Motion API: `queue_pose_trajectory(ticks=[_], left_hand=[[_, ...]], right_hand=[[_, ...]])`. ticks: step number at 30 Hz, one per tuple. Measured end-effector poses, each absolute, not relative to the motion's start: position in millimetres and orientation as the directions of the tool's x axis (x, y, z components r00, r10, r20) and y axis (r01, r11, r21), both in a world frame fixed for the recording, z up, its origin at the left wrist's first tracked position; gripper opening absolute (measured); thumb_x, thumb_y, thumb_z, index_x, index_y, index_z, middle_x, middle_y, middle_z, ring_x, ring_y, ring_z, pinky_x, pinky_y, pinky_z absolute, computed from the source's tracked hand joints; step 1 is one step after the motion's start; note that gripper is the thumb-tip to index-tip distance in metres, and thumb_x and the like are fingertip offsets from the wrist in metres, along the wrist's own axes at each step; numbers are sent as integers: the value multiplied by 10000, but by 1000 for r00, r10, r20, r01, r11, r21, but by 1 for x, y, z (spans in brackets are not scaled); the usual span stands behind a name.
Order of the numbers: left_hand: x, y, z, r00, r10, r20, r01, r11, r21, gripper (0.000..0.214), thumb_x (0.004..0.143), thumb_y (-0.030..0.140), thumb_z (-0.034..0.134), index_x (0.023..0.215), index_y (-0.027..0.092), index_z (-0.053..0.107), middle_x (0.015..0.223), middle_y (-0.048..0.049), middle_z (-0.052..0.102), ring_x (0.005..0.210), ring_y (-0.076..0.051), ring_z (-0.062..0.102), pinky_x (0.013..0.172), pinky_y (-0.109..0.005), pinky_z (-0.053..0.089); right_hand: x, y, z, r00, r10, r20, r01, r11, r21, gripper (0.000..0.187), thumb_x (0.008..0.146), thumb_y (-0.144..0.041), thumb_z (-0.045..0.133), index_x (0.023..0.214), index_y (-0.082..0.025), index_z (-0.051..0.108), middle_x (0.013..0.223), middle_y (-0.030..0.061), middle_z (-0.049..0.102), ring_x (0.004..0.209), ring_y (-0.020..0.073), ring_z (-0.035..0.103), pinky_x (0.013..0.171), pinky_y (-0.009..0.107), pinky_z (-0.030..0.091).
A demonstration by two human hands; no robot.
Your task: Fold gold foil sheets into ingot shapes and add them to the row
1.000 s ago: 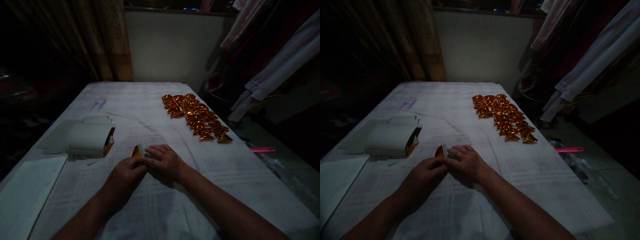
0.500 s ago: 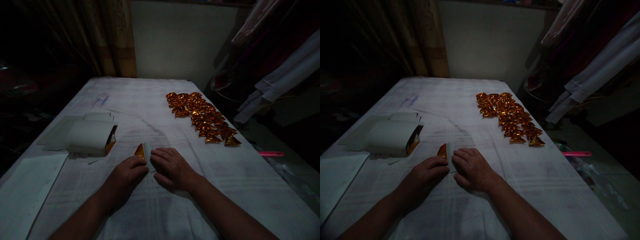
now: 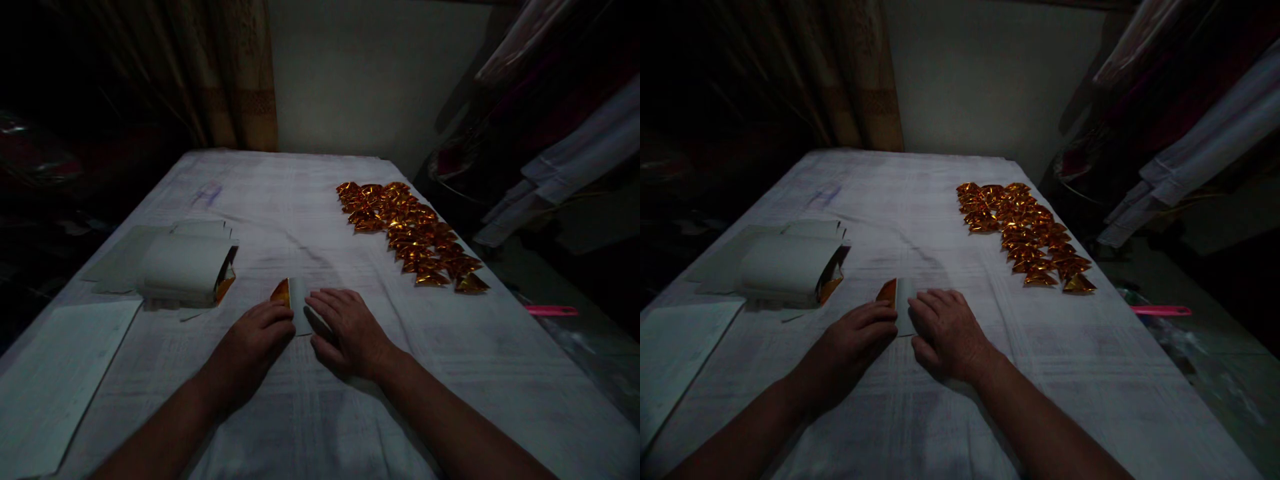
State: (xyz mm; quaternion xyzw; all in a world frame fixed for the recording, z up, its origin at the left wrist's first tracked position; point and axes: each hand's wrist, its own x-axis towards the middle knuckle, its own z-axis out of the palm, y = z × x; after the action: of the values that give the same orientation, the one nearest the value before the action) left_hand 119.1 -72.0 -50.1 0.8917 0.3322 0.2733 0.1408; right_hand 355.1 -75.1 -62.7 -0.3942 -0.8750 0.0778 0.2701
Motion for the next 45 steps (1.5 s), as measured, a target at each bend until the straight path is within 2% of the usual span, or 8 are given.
queue_pose_trajectory(ticks=[10, 18, 23, 27, 32, 36, 41, 45], left_hand=[[117, -69, -53, 611, 710, 350, 489, -687, 537, 140, 994, 176, 533, 1018, 222, 663, 1185, -55, 681, 1111, -196, 637, 949, -364, 539], [121, -71, -50, 599, 743, 299, 551, -654, 519, 61, 949, 192, 602, 995, 215, 635, 1197, -65, 667, 1107, -223, 640, 948, -396, 553], [127, -71, -52, 619, 722, 309, 565, -683, 463, 194, 958, 141, 558, 1127, 212, 621, 1254, -74, 653, 1147, -220, 636, 976, -395, 550], [126, -71, -56, 622, 720, 308, 574, -686, 446, 194, 965, 136, 547, 1135, 206, 611, 1243, -77, 651, 1126, -216, 640, 967, -396, 555], [124, -71, -55, 620, 727, 295, 577, -677, 457, 91, 961, 166, 573, 1034, 204, 612, 1208, -69, 655, 1088, -214, 649, 941, -389, 561], [128, -72, -52, 611, 744, 272, 603, -659, 449, 82, 918, 214, 669, 931, 204, 588, 1172, -64, 660, 1061, -231, 655, 915, -395, 568], [132, -72, -55, 581, 747, 322, 626, -663, 410, 119, 939, 169, 613, 1051, 206, 612, 1173, -72, 676, 1054, -233, 667, 913, -402, 575], [131, -72, -55, 578, 743, 338, 616, -669, 417, 97, 966, 202, 575, 1046, 196, 631, 1153, -81, 684, 1037, -231, 676, 895, -401, 582]], right_hand=[[352, -77, -77, -460, 789, 407, 565, 614, -552, 754, 710, -135, 528, 1447, -232, 401, 1320, 128, 618, 1245, 284, 562, 1038, 530, 436], [343, -75, -77, -507, 746, 431, 627, 663, -410, 687, 786, -212, 583, 1451, -176, 415, 1395, 193, 570, 1275, 327, 540, 1008, 542, 460], [338, -72, -77, -550, 666, 505, 637, 725, -263, 616, 797, -166, 550, 1404, -112, 459, 1381, 229, 570, 1261, 334, 548, 988, 510, 488], [337, -71, -78, -537, 671, 511, 667, 709, -229, 552, 802, -175, 578, 1349, -129, 524, 1380, 208, 588, 1275, 350, 539, 1003, 524, 481], [337, -68, -78, -539, 653, 532, 682, 709, -180, 298, 914, -167, 540, 1200, -182, 621, 1260, 159, 682, 1153, 301, 632, 918, 469, 534], [341, -66, -78, -487, 685, 541, 649, 699, -300, 356, 925, -149, 511, 1270, -185, 590, 1275, 162, 674, 1129, 275, 656, 880, 444, 557], [347, -69, -81, -395, 780, 485, 602, 619, -505, 565, 864, -66, 493, 1403, -233, 497, 1432, 142, 567, 1288, 253, 576, 965, 436, 551], [347, -71, -81, -420, 765, 488, 573, 641, -510, 634, 826, -69, 545, 1436, -229, 477, 1503, 165, 474, 1332, 272, 527, 1004, 468, 530]])
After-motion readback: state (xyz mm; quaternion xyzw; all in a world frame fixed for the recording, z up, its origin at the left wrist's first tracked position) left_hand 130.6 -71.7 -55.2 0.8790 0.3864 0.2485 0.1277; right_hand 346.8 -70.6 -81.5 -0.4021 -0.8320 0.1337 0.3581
